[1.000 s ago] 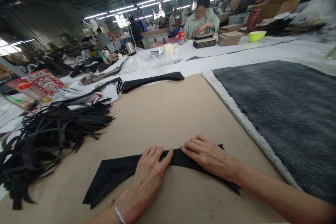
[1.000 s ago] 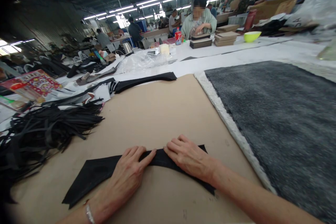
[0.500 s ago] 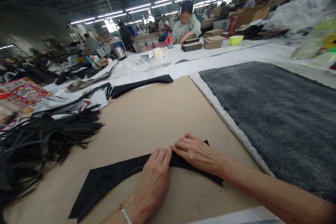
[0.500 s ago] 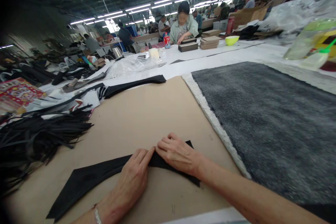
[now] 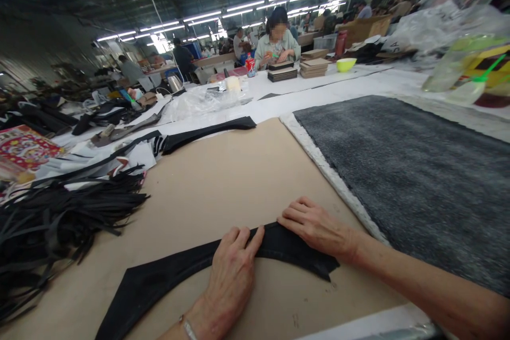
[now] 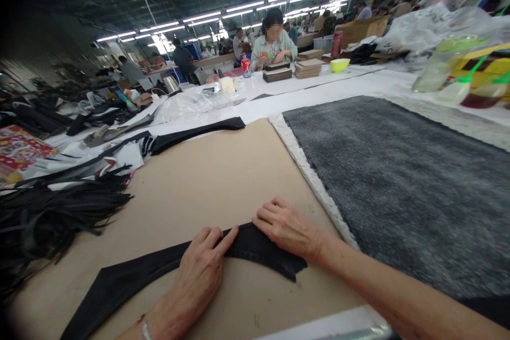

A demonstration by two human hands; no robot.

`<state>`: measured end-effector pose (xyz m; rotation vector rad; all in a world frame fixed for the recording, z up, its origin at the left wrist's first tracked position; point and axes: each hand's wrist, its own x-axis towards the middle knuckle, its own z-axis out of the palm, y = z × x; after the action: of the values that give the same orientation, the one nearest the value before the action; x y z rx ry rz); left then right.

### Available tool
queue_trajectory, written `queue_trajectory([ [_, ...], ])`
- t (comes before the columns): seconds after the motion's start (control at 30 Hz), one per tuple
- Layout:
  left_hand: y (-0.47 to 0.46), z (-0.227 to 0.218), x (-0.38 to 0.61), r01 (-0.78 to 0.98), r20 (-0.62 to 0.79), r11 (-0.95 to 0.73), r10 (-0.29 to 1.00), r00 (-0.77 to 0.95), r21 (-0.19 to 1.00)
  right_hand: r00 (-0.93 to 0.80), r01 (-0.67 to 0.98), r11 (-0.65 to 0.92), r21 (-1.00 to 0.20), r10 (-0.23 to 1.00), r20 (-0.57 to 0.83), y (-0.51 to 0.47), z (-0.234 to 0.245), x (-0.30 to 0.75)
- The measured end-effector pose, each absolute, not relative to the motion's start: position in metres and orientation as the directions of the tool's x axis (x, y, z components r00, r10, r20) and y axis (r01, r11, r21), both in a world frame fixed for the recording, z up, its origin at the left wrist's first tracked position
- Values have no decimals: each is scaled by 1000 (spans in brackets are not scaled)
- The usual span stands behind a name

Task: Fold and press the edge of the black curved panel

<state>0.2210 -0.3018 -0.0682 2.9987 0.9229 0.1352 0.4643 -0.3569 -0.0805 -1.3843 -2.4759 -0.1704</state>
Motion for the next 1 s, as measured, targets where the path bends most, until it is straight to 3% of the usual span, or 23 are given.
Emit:
queue_trajectory([
  [0.3, -302, -70, 224, 547, 112, -836, 539, 835, -53, -472, 853, 516, -79, 827, 304, -362, -84, 464],
  [0.57, -298, -68, 235, 427, 101, -903, 422, 901, -38, -500, 835, 548, -52, 794, 346, -362, -81, 474],
  [0.77, -300, -63, 242, 431, 48, -899, 428, 902, -81, -483, 834, 546, -77, 790, 377, -365, -83, 480],
  [1.0, -303, -61, 249, 443, 1, -888, 446, 895, -123, -445, 860, 499, -111, 838, 316, -370, -83, 485],
])
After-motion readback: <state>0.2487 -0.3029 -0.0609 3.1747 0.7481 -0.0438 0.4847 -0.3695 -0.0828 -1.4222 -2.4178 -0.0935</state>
